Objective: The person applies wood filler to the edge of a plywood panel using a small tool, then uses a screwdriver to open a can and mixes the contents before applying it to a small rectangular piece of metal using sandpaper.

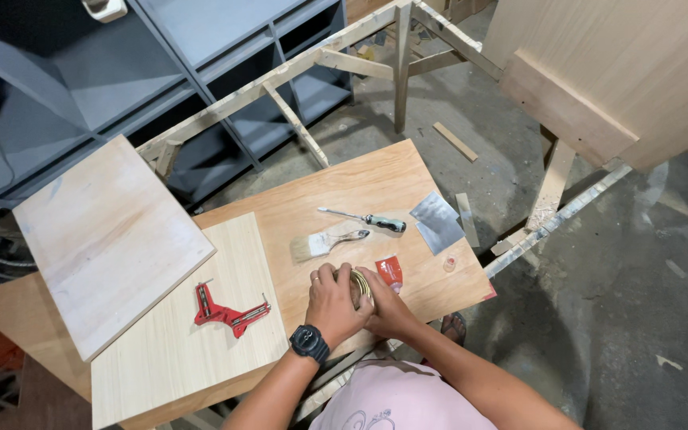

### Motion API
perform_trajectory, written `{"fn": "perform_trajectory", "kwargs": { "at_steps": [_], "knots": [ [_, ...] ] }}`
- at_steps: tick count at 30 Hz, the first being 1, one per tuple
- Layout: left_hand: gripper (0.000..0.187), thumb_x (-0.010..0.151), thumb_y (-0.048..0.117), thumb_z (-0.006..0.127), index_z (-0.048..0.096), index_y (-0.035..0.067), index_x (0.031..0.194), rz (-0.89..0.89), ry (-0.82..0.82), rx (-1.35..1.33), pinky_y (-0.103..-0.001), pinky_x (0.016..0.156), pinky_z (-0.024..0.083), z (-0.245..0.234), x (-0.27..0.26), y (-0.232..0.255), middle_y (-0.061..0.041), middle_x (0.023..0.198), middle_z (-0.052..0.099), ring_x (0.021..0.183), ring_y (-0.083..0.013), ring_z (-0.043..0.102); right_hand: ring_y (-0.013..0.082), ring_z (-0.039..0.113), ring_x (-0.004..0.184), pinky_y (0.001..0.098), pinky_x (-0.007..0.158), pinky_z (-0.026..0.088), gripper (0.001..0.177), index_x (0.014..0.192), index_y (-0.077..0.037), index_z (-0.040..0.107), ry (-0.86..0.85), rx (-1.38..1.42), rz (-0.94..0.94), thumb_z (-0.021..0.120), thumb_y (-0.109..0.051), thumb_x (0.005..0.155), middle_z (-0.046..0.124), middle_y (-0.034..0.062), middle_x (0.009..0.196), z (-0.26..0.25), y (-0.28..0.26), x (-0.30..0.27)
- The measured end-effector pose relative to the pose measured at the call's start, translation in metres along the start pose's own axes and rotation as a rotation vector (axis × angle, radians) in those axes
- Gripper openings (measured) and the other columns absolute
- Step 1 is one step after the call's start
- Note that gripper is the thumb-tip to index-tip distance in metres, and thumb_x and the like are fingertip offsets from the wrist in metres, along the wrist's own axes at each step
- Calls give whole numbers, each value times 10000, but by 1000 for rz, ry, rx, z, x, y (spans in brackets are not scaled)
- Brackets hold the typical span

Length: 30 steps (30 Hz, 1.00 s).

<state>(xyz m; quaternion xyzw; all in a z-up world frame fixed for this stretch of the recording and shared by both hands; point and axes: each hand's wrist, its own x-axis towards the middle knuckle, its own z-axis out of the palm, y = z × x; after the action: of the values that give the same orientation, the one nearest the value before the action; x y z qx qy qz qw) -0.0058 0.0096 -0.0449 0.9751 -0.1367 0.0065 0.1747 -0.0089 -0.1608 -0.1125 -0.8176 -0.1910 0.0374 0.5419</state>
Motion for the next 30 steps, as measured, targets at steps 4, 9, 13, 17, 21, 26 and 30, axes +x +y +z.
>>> {"fn": "perform_trajectory", "kwargs": {
  "at_steps": [4, 9, 13, 17, 21, 26, 30],
  "knots": [
    [770, 818, 419, 729, 573, 52, 1477, -157, 88, -211, -573, 1028, 522, -27, 10, -9, -218, 1243, 528, 1218, -513, 553, 475, 527, 1494, 565, 1269, 429, 1146, 1670, -21, 404, -36, 10, 60, 977, -166, 689, 536, 263, 1566, -7, -14, -1],
    [620, 1033, 405, 496, 558, 158, 1599, -837, 301, -1765, -504, 1150, 520, -16, 7, -68, -164, 1555, 579, 1426, -362, 551, 446, 489, 1543, 559, 1164, 577, 1281, 1754, -165, 323, -91, 42, 290, 1035, -190, 690, 472, 218, 1684, -15, -26, 0],
    [632, 1019, 467, 595, 580, 158, 1571, -1083, 323, -2015, -721, 1027, 549, 28, -17, -145, -116, 1571, 645, 1396, -440, 637, 439, 529, 1521, 547, 1107, 607, 1224, 1757, -156, 333, -68, 105, 358, 1015, -179, 741, 492, 229, 1686, -18, -30, -11],
    [691, 1107, 573, 416, 476, 163, 1660, -1227, 300, -2035, -768, 1085, 476, 45, -35, -159, -152, 1668, 545, 1500, -469, 523, 304, 630, 1459, 435, 1056, 623, 860, 1717, -133, 410, 20, 246, 423, 821, -147, 961, 621, 165, 1614, -18, -18, -22],
    [750, 1130, 693, 323, 445, 169, 1654, -1287, 232, -1981, -857, 1007, 451, 67, -39, -141, -213, 1663, 525, 1486, -544, 493, 255, 703, 1380, 386, 981, 651, 614, 1661, -141, 506, 46, 230, 448, 694, -204, 1079, 683, 130, 1571, -18, 0, -25],
    [749, 1118, 688, 403, 572, 99, 1549, -1217, 261, -1719, -785, 880, 579, 72, -29, -124, -194, 1494, 692, 1311, -489, 674, 208, 763, 1227, 372, 892, 684, 478, 1567, -206, 655, 141, 193, 512, 685, -278, 1096, 780, 111, 1415, -23, 2, -29],
    [769, 1126, 702, 358, 649, 120, 1536, -1050, 64, -898, -477, 1377, 266, 5, -25, -89, -121, 1647, 588, 1607, -308, 430, 177, 787, 1084, 336, 788, 700, 313, 1376, -194, 800, 229, 195, 545, 661, -316, 1124, 840, 85, 1203, -24, 5, -29]
  ]
}}
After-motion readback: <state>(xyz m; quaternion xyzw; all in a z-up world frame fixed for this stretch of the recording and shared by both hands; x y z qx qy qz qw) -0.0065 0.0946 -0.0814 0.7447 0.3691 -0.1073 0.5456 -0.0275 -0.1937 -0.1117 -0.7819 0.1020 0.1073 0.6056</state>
